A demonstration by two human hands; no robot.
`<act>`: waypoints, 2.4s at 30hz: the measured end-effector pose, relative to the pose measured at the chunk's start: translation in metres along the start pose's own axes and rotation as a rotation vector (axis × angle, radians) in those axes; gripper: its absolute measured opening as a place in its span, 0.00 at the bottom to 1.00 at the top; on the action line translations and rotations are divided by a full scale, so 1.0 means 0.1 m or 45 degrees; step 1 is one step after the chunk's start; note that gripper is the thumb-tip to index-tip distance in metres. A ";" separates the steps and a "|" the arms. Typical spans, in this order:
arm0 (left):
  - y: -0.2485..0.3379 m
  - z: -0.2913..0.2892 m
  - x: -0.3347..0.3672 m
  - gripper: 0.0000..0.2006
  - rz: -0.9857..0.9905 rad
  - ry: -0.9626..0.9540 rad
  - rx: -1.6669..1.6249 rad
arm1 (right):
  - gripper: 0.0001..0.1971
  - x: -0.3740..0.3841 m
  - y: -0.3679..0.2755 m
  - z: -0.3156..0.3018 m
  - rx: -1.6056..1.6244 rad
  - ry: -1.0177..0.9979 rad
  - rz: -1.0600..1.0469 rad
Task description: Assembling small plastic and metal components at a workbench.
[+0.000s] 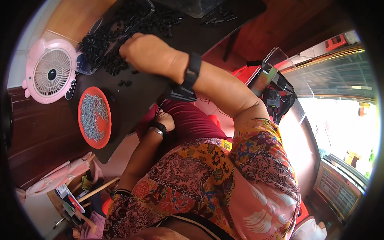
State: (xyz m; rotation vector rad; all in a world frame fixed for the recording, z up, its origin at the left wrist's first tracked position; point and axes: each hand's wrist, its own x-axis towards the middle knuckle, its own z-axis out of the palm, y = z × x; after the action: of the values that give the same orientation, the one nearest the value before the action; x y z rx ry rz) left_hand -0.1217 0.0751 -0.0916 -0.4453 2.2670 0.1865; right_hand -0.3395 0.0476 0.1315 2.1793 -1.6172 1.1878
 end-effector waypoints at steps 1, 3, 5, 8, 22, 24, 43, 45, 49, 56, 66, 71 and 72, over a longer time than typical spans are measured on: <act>0.02 -0.05 -0.01 0.14 0.005 -0.026 0.005 | 0.07 0.01 0.05 -0.03 0.077 0.035 0.102; 0.03 -0.16 -0.04 0.17 0.027 -0.121 -0.047 | 0.09 0.06 0.13 -0.10 0.290 0.016 0.385; 0.03 -0.20 -0.12 0.17 0.004 -0.086 -0.127 | 0.11 0.06 0.20 -0.13 0.351 0.043 0.479; 0.08 -0.35 -0.36 0.17 -0.012 -0.005 -0.270 | 0.10 0.07 0.18 -0.15 1.104 0.147 0.553; -0.02 -0.74 -1.88 0.13 0.673 0.788 -1.462 | 0.10 -0.05 -0.56 -0.41 1.756 0.060 0.704; 0.02 -0.94 -2.08 0.14 0.645 1.054 -1.519 | 0.09 -0.09 -0.74 -0.34 1.668 0.079 0.677; 0.05 -1.29 -2.05 0.10 0.549 1.557 -2.343 | 0.10 -0.45 -1.20 -0.09 1.156 0.002 0.290; 0.05 -1.31 -2.05 0.10 0.523 1.507 -2.308 | 0.11 -0.47 -1.17 -0.09 0.862 0.044 0.151; 0.03 -1.32 -2.07 0.10 0.520 1.466 -2.257 | 0.11 -0.48 -1.14 -0.10 0.956 -0.002 0.164; 0.05 -1.24 -2.06 0.12 0.649 1.344 -2.310 | 0.10 -0.48 -1.20 -0.11 1.060 0.057 0.206; 0.19 -0.67 -1.47 0.13 0.548 1.647 -1.631 | 0.25 -0.49 -1.85 -0.09 0.477 -0.440 -0.296; -0.01 -0.45 -1.42 0.16 0.411 1.155 -1.747 | 0.24 -0.47 -1.85 -0.03 0.640 -0.363 -0.358; -0.06 -0.38 -1.43 0.17 0.382 1.051 -1.764 | 0.23 -0.46 -1.84 -0.02 0.663 -0.330 -0.382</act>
State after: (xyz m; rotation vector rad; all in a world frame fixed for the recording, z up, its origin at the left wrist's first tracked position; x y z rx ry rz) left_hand -0.0574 0.0959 0.0397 -0.9748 2.6145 2.1031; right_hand -0.1846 0.1545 0.1577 2.8738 -1.0720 1.3926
